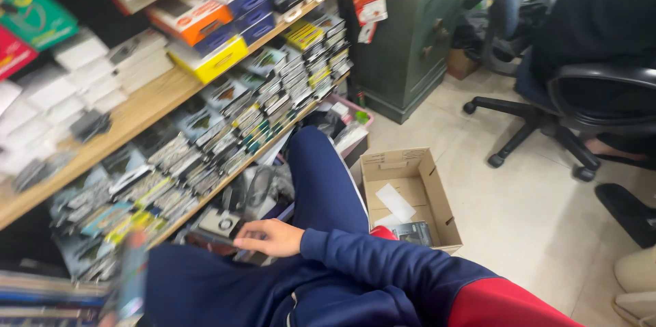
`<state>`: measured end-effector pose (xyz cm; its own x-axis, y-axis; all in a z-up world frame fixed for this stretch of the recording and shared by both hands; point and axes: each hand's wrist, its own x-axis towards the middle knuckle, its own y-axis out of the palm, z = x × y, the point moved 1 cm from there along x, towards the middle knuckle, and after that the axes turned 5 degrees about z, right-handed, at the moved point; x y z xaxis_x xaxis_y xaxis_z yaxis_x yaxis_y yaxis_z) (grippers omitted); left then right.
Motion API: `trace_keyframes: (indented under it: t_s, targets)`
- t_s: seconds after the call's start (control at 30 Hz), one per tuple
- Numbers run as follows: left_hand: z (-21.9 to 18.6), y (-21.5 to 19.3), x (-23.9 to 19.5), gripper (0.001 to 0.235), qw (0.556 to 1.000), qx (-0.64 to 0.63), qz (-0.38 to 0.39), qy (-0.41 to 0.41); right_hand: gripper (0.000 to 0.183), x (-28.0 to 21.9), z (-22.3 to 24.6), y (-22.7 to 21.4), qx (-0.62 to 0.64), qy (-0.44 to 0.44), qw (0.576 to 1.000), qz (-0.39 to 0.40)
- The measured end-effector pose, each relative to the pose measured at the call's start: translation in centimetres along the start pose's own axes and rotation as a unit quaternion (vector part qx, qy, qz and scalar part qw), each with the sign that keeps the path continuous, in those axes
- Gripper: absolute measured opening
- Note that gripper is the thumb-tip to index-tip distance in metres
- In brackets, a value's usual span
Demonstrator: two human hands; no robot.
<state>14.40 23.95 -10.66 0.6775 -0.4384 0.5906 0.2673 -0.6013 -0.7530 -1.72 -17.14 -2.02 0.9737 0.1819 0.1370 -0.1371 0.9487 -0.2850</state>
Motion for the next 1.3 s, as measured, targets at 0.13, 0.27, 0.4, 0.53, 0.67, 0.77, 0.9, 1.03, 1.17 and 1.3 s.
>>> trace_keyframes:
  t_s: [0.13, 0.27, 0.4, 0.53, 0.67, 0.77, 0.9, 1.03, 1.17, 1.3]
  targets:
    - [-21.3, -3.2, 5.0, 0.044, 0.997, 0.027, -0.063, 0.019, 0.038, 0.6, -0.3, 1.3, 0.400, -0.026, 0.905, 0.141]
    - [-32.9, -4.0, 10.0, 0.035, 0.978, -0.105, -0.123, 0.134, 0.067, -0.4, -2.2, -1.4, 0.616, -0.034, 0.782, 0.082]
    - [-32.2, 0.3, 8.5, 0.029, 0.980, -0.085, -0.123, 0.129, 0.054, 0.4, -3.2, -2.5, 0.648, -0.001, 0.760, -0.059]
    - [-30.5, 1.8, 7.0, 0.046, 0.984, -0.161, -0.054, 0.053, 0.053, 1.3, -4.5, -3.2, 0.609, 0.047, 0.780, -0.132]
    - [-29.6, 3.2, 6.6, 0.038, 0.966, -0.256, 0.015, -0.026, 0.056, 2.0, -8.3, -4.0, 0.475, -0.013, 0.861, -0.181]
    - [-28.7, 5.1, 6.1, 0.030, 0.910, -0.390, 0.043, -0.132, 0.069, 1.3, -7.8, -3.6, 0.389, -0.048, 0.902, -0.179]
    - [-26.0, 10.5, 4.6, 0.048, 0.810, -0.534, 0.122, -0.211, 0.078, 1.2, -6.9, -2.7, 0.310, -0.056, 0.925, -0.214]
    - [-25.6, 12.4, 4.0, 0.077, 0.646, -0.673, 0.174, -0.315, 0.078, -0.4, -1.3, -0.5, -0.021, -0.079, 0.974, -0.214]
    - [-25.1, 12.4, 4.3, 0.102, 0.529, -0.715, 0.192, -0.415, 0.070, -1.0, -0.9, -0.2, -0.058, -0.129, 0.969, -0.200]
    - [-26.9, 8.5, 5.7, 0.081, 0.525, -0.715, 0.148, -0.438, 0.069, -0.4, -1.5, -2.5, -0.014, -0.159, 0.956, -0.245]
